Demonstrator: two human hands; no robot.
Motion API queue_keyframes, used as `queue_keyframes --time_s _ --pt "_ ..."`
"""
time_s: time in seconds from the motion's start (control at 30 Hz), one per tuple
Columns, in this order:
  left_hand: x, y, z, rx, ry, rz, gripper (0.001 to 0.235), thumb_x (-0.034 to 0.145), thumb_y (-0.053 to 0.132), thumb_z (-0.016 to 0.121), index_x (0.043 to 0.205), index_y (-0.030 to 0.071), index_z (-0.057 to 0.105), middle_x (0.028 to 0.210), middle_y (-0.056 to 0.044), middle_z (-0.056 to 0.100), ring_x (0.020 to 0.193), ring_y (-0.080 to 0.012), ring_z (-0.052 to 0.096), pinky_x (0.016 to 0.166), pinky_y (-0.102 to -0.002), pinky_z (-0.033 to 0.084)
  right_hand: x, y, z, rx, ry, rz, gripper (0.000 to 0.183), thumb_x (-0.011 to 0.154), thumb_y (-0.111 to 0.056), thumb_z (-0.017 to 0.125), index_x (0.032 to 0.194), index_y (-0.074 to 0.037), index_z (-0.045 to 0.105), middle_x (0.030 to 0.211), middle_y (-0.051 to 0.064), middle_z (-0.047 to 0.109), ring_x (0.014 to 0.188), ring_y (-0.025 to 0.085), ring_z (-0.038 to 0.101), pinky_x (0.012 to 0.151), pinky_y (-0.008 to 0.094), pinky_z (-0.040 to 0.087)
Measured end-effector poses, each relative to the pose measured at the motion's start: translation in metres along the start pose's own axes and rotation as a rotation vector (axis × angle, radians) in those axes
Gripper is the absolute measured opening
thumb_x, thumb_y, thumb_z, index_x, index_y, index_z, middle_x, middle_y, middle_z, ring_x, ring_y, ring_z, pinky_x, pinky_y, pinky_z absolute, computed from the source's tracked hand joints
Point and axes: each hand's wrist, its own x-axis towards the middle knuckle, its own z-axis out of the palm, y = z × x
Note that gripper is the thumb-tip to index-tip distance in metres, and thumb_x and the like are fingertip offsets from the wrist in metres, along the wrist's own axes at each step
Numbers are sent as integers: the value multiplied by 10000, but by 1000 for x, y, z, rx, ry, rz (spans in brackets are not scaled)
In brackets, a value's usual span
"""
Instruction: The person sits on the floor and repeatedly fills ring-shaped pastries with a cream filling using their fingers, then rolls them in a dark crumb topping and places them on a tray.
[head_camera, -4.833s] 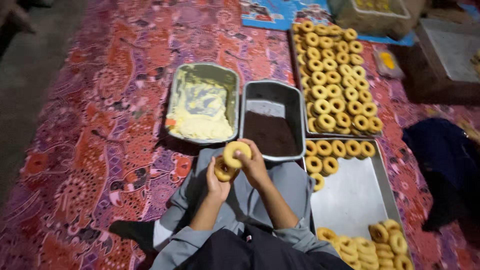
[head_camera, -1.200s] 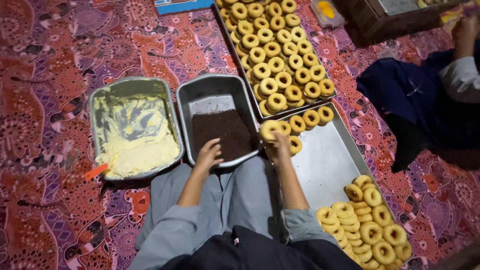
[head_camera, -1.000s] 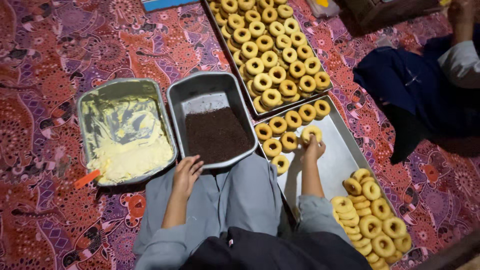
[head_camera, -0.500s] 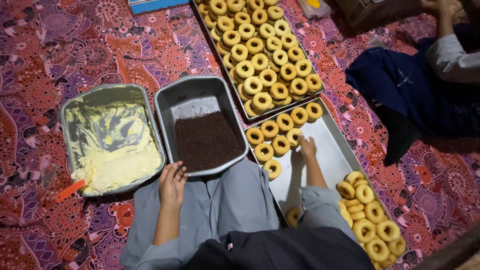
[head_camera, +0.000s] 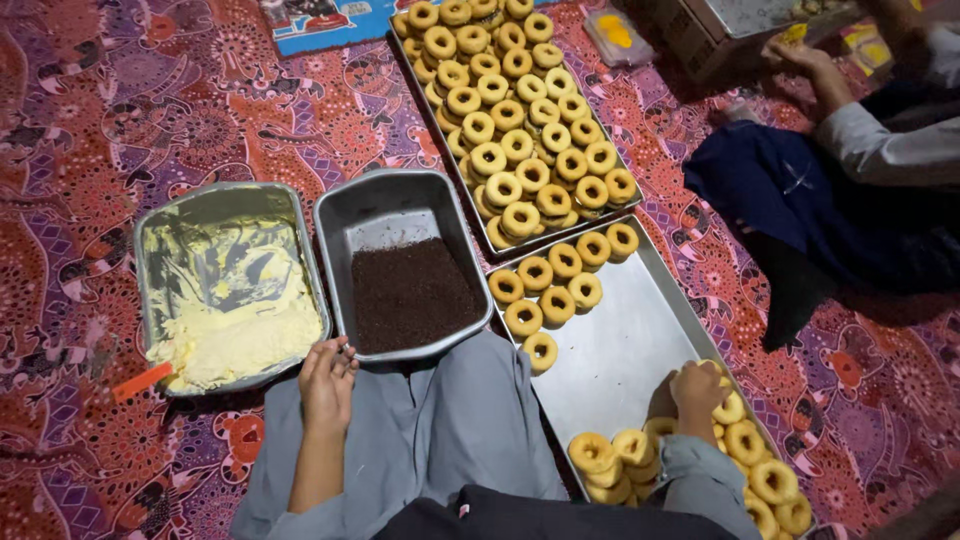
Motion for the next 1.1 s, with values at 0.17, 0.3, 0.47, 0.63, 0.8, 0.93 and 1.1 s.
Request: queue_keyframes --time_s 0.17,0.3,0.47,0.63,0.8,0.93,1.1 --pt "-4 0 -3 44 8 25 86 1014 146 607 1076 87 607 1112 -80 666 968 -179 632 826 -331 527 31 10 -6 173 -65 144 871 651 -492 882 1429 -274 556 1489 223 410 1371 534 360 950 754 385" --pt "-10 -2 -3 63 2 44 92 1016 149 612 1085 89 604 1134 -80 673 971 -177 628 841 -328 530 33 15 6 236 -170 54 798 678 -509 872 1390 -275 599 1437 250 505 1360 518 455 1046 672 430" --pt "-19 -6 14 29 -51 8 82 1018 154 600 1084 105 598 1148 -84 664 983 -188 634 845 -340 525 25 -11 25 145 -185 -182 564 700 -375 825 1237 -290 680 1373 162 556 1274 373 559 1068 591 430" --pt "-28 -4 24 -1 -134 -15 76 1032 156 583 1074 92 580 1153 -96 656 997 -197 633 858 -347 533 -14 -67 46 243 -195 -414 353 694 -229 788 1041 -174 753 1064 134 709 1008 300 696 920 418 540" --pt "-38 2 17 -7 -161 -13 76 1033 141 585 1081 82 580 1149 -100 652 995 -198 630 850 -351 525 -86 -108 57 1101 -219 -376 282 723 -36 703 993 -98 756 1062 123 764 1016 241 706 909 364 548" --pt "-55 -5 22 24 -231 -16 111 1041 143 585 1098 49 596 1163 -149 650 1012 -218 637 883 -369 538 -122 -128 17 1569 1 -178 311 802 -47 644 1105 -70 708 1123 113 719 1030 211 676 924 352 544" --pt "-94 -46 70 246 -368 -529 434 976 416 436 1343 206 532 1298 -60 607 1108 -235 632 889 -469 568 -174 -191 -74 1800 -117 -439 383 849 -118 708 1216 -42 633 1164 89 680 1056 198 652 944 342 545"
